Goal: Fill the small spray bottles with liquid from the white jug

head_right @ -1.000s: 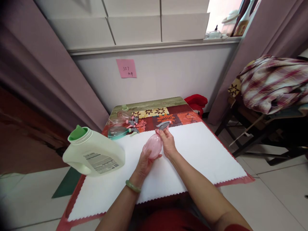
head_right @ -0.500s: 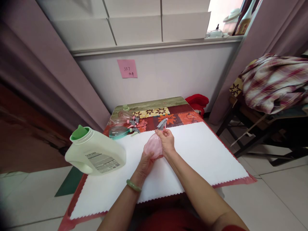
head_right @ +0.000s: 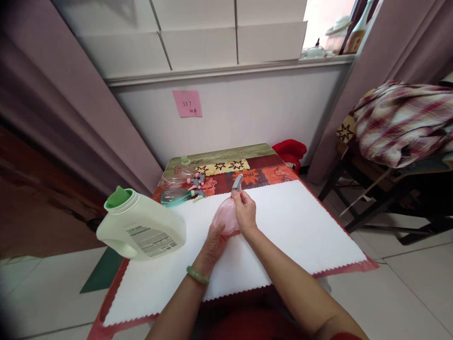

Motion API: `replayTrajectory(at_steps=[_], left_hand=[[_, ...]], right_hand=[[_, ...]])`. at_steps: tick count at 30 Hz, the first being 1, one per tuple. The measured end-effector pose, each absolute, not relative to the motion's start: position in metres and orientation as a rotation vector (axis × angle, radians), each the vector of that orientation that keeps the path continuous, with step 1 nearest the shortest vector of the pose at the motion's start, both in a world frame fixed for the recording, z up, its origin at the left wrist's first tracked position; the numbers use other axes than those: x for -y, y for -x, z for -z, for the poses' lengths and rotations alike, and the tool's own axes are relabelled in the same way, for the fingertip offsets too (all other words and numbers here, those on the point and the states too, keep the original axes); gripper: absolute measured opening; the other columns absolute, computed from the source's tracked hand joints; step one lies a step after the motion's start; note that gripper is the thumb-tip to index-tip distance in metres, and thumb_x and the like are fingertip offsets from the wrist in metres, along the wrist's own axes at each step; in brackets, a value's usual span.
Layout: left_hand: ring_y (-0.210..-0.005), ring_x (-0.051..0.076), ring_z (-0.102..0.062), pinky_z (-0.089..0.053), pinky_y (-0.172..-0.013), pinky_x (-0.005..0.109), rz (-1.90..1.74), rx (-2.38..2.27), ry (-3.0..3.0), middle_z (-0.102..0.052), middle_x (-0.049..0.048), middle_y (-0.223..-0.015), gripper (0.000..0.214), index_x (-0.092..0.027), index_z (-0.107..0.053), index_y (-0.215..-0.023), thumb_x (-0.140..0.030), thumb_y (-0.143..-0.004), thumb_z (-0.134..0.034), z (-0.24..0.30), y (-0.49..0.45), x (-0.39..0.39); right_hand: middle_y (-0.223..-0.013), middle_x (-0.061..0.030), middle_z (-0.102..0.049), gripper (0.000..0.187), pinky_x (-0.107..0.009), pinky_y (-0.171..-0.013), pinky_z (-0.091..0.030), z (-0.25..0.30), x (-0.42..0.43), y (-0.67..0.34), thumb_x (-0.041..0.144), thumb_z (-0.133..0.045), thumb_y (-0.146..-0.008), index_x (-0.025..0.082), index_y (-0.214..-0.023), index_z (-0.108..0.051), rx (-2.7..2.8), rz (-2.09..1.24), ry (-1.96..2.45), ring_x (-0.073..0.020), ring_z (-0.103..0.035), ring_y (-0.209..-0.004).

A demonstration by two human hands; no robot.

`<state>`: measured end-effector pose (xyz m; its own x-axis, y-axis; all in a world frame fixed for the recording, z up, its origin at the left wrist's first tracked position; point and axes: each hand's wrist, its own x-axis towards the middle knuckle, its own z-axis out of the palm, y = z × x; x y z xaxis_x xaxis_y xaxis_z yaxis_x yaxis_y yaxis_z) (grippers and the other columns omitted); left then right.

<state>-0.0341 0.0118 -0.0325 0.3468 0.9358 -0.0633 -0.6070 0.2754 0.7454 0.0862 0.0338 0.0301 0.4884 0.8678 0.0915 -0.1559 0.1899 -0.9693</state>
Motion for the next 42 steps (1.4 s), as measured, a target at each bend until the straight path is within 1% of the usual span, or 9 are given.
replayTrajectory(at_steps=[6, 9, 13, 16, 21, 28, 32, 37, 42], left_hand=[[-0.126, 0.037, -0.057, -0.062, -0.080, 0.042, -1.071, -0.578, -0.703, -0.058, 0.0170, -0.143, 0.077, -0.021, -0.054, -0.140, -0.036, -0.071, -0.085, 0.037, 0.035, -0.012], [-0.112, 0.035, -0.065, -0.062, -0.069, 0.037, -1.041, -0.576, -0.703, -0.064, 0.0181, -0.133, 0.075, -0.018, -0.056, -0.138, -0.044, -0.073, -0.084, 0.039, 0.037, -0.013], [-0.090, 0.029, -0.070, -0.054, -0.052, 0.028, -1.007, -0.555, -0.683, -0.070, 0.0178, -0.114, 0.074, -0.013, -0.062, -0.128, -0.058, -0.073, -0.081, 0.043, 0.039, -0.015], [-0.081, 0.025, -0.071, -0.048, -0.046, 0.025, -0.967, -0.540, -0.653, -0.071, 0.0176, -0.112, 0.073, -0.015, -0.063, -0.128, -0.068, -0.079, -0.070, 0.043, 0.040, -0.017], [-0.071, 0.024, -0.071, -0.047, -0.043, 0.025, -0.877, -0.512, -0.626, -0.074, 0.0200, -0.097, 0.083, -0.010, -0.066, -0.124, -0.081, -0.083, -0.051, 0.039, 0.041, -0.018], [-0.066, 0.024, -0.072, -0.049, -0.043, 0.026, -0.810, -0.498, -0.618, -0.075, 0.0169, -0.091, 0.085, -0.010, -0.064, -0.127, -0.081, -0.081, -0.053, 0.034, 0.041, -0.018], [-0.057, 0.021, -0.069, -0.047, -0.041, 0.025, -0.776, -0.506, -0.609, -0.075, 0.0187, -0.084, 0.088, -0.006, -0.066, -0.121, -0.083, -0.084, -0.043, 0.031, 0.042, -0.018], [-0.038, 0.016, -0.056, -0.031, -0.031, 0.024, -0.722, -0.520, -0.596, -0.072, 0.0189, -0.073, 0.104, -0.003, -0.070, -0.111, -0.091, -0.080, -0.025, 0.023, 0.045, -0.019], [-0.036, 0.013, -0.050, -0.021, -0.031, 0.023, -0.721, -0.554, -0.595, -0.070, 0.0174, -0.072, 0.105, -0.006, -0.070, -0.110, -0.094, -0.077, -0.022, 0.022, 0.045, -0.020]], right_hand=[[-0.096, -0.0040, -0.077, 0.036, -0.034, -0.087, -0.049, -0.028, -0.032, -0.099, 0.053, -0.072, -0.080, 0.022, -0.098, -0.077, 0.673, -0.990, 0.992, -0.0241, -0.066, -0.096], [-0.096, -0.0037, -0.076, 0.031, -0.034, -0.088, -0.049, -0.032, -0.033, -0.108, 0.047, -0.077, -0.076, 0.023, -0.095, -0.076, 0.652, -1.152, 0.874, -0.0235, -0.067, -0.095], [-0.091, -0.0029, -0.074, 0.030, -0.033, -0.087, -0.049, -0.035, -0.034, -0.120, 0.045, -0.075, -0.079, 0.023, -0.099, -0.073, 0.763, -1.276, 0.807, -0.0216, -0.067, -0.092], [-0.095, -0.0037, -0.074, 0.029, -0.035, -0.089, -0.049, -0.035, -0.034, -0.122, 0.043, -0.070, -0.081, 0.022, -0.101, -0.072, 0.817, -1.281, 0.806, -0.0223, -0.066, -0.096], [-0.096, -0.0045, -0.075, 0.025, -0.036, -0.083, -0.051, -0.037, -0.030, -0.120, 0.043, -0.067, -0.081, 0.023, -0.097, -0.069, 0.866, -1.323, 0.727, -0.0251, -0.067, -0.096], [-0.087, -0.0063, -0.075, 0.042, -0.035, -0.072, -0.050, -0.037, -0.035, -0.112, 0.063, -0.071, -0.079, 0.021, -0.078, -0.068, 0.824, -1.151, 1.019, -0.0223, -0.067, -0.078], [-0.081, -0.0038, -0.075, 0.040, -0.036, -0.081, -0.051, -0.039, -0.037, -0.109, 0.061, -0.069, -0.081, 0.023, -0.072, -0.062, 0.829, -1.272, 0.833, -0.0235, -0.069, -0.085], [-0.085, -0.0057, -0.078, 0.033, -0.037, -0.083, -0.050, -0.040, -0.039, -0.114, 0.053, -0.067, -0.084, 0.022, -0.072, -0.062, 0.973, -1.355, 0.790, -0.0260, -0.071, -0.092], [-0.091, -0.0079, -0.080, 0.033, -0.038, -0.084, -0.050, -0.040, -0.042, -0.113, 0.053, -0.063, -0.085, 0.022, -0.073, -0.063, 1.031, -1.325, 0.847, -0.0284, -0.071, -0.098]])
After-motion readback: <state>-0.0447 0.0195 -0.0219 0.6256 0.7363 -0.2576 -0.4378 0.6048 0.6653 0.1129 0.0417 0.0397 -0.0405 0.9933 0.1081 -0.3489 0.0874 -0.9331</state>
